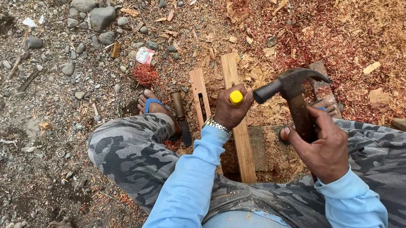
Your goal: Use a hammer and chisel to carve a mortise into a wooden plank.
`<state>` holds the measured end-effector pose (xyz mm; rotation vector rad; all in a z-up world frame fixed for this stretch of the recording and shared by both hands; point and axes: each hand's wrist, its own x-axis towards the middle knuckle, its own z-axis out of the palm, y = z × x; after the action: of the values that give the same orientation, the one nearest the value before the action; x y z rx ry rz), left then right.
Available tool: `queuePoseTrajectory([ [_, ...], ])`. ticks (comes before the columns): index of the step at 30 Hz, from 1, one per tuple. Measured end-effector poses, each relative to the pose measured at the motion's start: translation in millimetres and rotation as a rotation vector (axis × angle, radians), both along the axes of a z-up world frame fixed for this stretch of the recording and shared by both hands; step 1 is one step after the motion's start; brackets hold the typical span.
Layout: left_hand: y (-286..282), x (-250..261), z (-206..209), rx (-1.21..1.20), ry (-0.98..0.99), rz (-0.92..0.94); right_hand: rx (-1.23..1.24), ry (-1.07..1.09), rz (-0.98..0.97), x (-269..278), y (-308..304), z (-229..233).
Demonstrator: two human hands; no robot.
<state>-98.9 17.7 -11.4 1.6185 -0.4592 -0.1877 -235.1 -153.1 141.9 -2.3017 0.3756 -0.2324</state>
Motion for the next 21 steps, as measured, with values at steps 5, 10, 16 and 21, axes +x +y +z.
queuePoseTrajectory([
  [5,-1.9,-1.4,27.6,0.002,-0.067,-0.015,0.079,-0.030,0.098,0.6,8.8,31.9],
  [10,-2.9,-5.6,22.0,0.020,-0.470,0.058,0.248,-0.280,0.208,-12.1,17.6,65.0],
  [16,-2.2,-7.1,-15.5,0.208,-0.043,-0.025,0.093,-0.191,0.243,-3.6,14.4,35.6],
  [21,-6.8,-6.6,-21.7,0.009,-0.290,-0.067,-0.270,0.182,0.395,4.3,9.2,22.9],
])
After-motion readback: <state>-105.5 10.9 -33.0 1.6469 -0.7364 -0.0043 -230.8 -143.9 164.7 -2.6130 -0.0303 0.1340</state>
